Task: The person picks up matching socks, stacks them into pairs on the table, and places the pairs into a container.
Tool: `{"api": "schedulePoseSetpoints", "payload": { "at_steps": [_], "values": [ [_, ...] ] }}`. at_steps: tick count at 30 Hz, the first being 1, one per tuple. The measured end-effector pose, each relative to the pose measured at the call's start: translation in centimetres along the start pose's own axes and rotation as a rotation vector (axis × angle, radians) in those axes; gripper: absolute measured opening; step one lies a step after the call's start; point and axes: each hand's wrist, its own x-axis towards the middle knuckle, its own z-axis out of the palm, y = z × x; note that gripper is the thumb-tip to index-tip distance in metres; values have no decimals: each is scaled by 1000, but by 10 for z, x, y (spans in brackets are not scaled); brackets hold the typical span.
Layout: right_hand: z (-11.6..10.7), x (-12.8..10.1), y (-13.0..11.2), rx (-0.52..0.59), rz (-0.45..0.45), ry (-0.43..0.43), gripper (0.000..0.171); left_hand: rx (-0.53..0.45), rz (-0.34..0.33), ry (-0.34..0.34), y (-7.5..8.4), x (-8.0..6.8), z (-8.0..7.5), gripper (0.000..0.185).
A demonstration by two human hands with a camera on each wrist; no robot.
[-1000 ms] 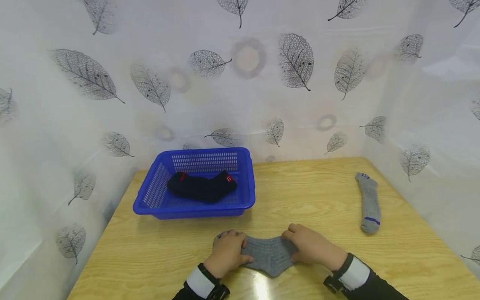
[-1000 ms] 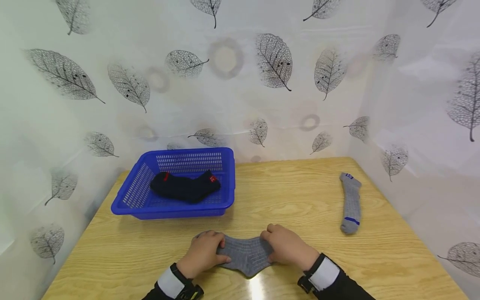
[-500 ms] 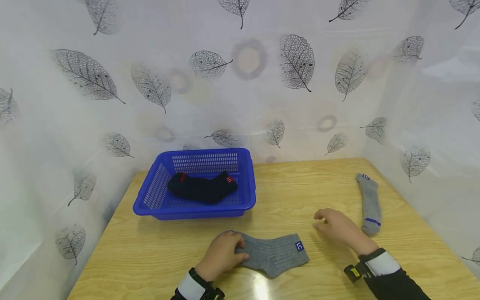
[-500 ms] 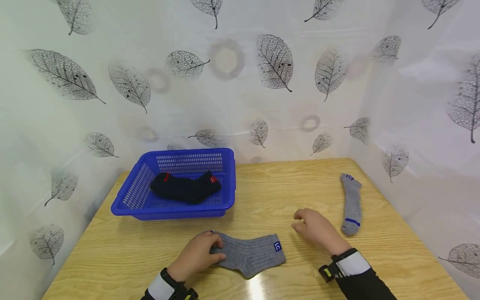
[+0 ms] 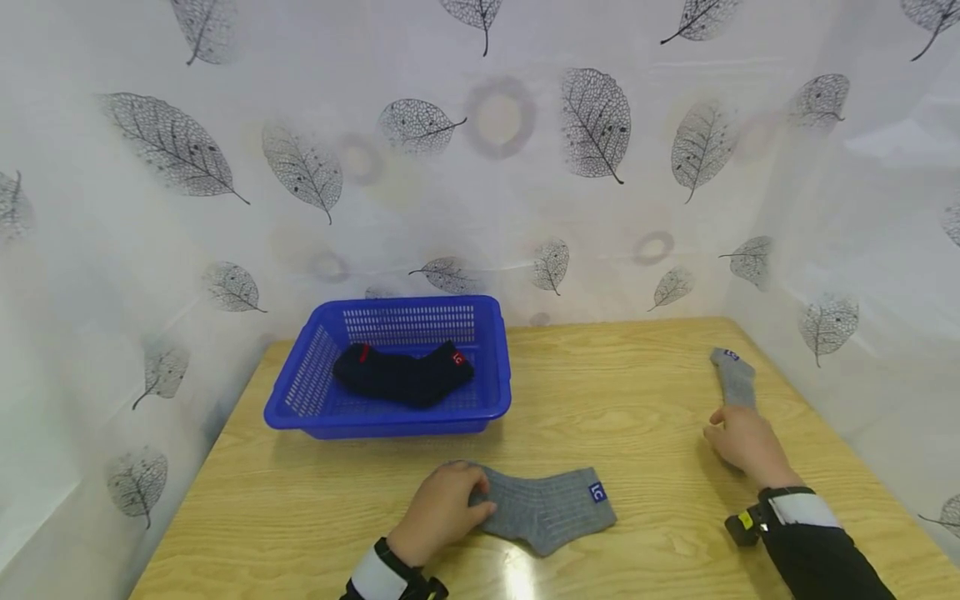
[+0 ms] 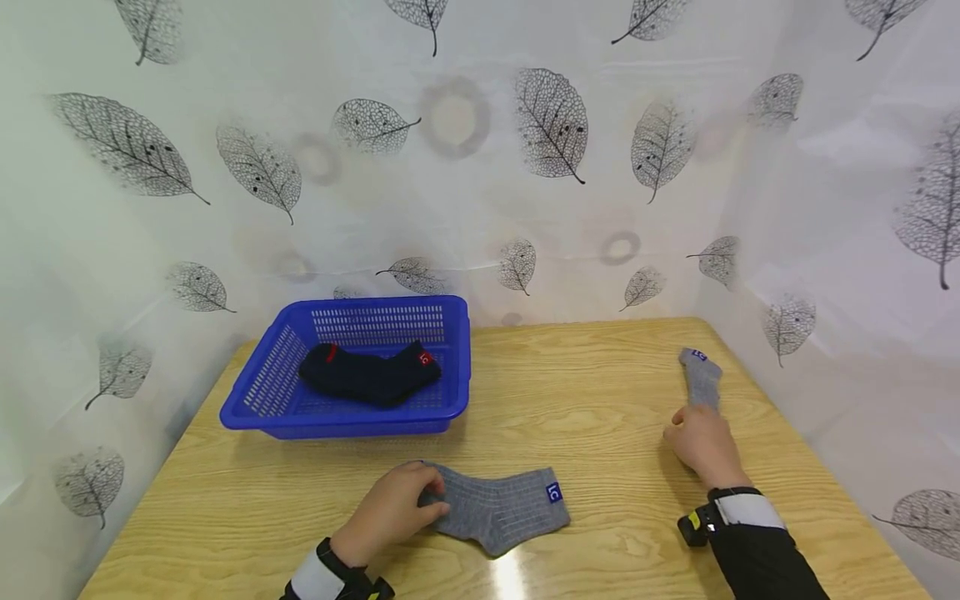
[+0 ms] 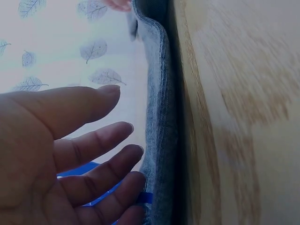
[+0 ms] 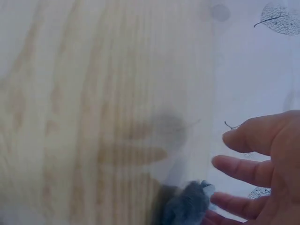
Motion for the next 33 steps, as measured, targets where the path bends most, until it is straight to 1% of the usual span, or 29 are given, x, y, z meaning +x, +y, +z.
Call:
{"api": "schedulePoseSetpoints", "payload": {
  "at_steps": [3,6,9,12,17,18,21,23,25,30,32,33],
  "values": [
    [4,1,-1,-39,-11,-25,25,12,15,2,0,-1,1,21],
    [7,2,-6,-69,-67,-39,21,23,36,11,0,-1,2,22],
    [13,3,-16,-70,-118,-63,20,18,44,11,0,-2,2,22],
    [21,1,-30,-62,-163,-79,22,8,40,-26,2,-1,2,22],
    [31,-3,-52,-34,-252,-80,31,29,36,-126,3,0,7,22],
    [32,-4,-55,-25,-272,-82,32,38,40,-136,4,1,8,22],
    [34,-5,-65,2,-335,-105,29,37,47,-159,6,0,9,22],
    [34,-5,-69,5,-358,-123,25,32,58,-174,7,-2,8,23],
    [31,-5,-72,2,-361,-148,20,27,69,-188,8,-4,7,24],
    [20,-3,-78,-7,-281,-237,14,42,107,-225,10,-9,4,23],
    [16,0,-82,-8,-257,-250,12,47,118,-237,12,-10,2,21],
    [15,3,-84,-8,-253,-244,11,47,123,-240,13,-10,1,20]
  ]
}}
